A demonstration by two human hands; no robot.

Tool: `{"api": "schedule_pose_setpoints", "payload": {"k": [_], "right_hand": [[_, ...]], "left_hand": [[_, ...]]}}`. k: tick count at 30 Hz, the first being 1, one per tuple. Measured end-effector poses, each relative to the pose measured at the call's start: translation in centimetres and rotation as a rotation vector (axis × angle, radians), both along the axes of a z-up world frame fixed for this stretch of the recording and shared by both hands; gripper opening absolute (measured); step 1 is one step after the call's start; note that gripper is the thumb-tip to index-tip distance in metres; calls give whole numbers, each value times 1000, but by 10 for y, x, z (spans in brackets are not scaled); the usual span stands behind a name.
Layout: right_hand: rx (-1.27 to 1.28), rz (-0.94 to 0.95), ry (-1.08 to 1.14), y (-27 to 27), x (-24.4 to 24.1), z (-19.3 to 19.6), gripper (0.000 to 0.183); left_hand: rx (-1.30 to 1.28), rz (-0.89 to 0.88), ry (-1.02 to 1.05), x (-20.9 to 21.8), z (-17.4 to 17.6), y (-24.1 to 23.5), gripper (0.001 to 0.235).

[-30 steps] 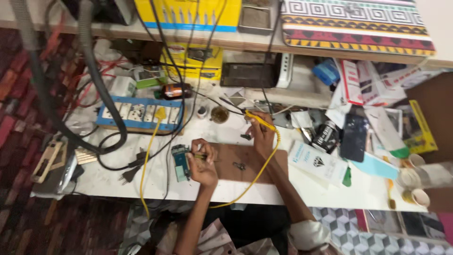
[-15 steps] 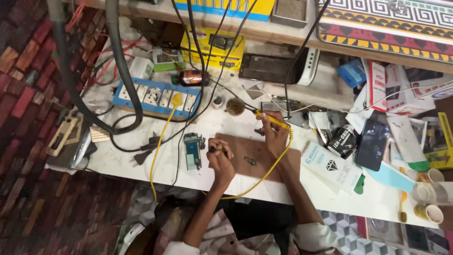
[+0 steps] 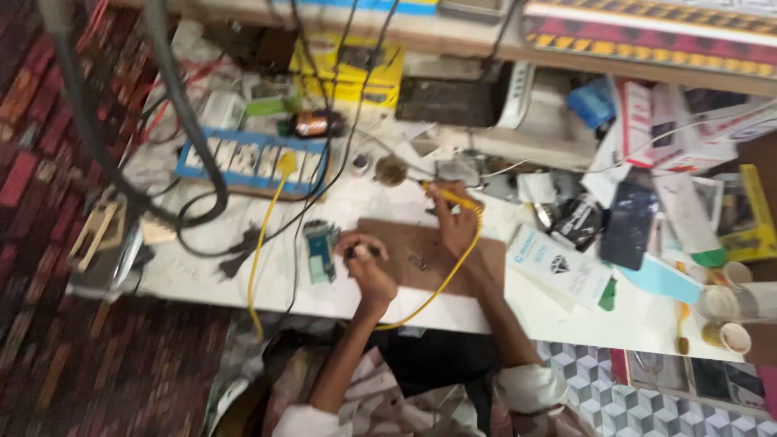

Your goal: The person uses a soldering iron and a small screwdriver to work on a small electronic component on a wooden board. They repeatedly apply heat and adjust the component while handling solder wire.

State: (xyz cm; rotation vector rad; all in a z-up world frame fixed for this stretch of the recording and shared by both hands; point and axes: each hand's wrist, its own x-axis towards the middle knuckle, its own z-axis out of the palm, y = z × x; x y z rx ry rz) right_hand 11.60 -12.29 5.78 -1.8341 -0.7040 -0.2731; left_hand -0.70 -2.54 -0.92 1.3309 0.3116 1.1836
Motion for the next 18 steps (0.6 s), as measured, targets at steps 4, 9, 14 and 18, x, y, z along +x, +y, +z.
{"api": "schedule_pose_setpoints", "payload": {"k": [4,9,14,18], "right_hand": [[126,-60,277,-1,0,4,20],[33,-44,166,-1,-2,15,19],[101,-36,218,-6,-8,20,21],[102,-54,278,-4,-8,16,21]], "left_hand": [[87,49,54,5,8,-1,35],[-71,-108,15,6,14,1,32],[-143,-127,82,8,14,0,31],[-118,-99,101,6,10,4,31]]}}
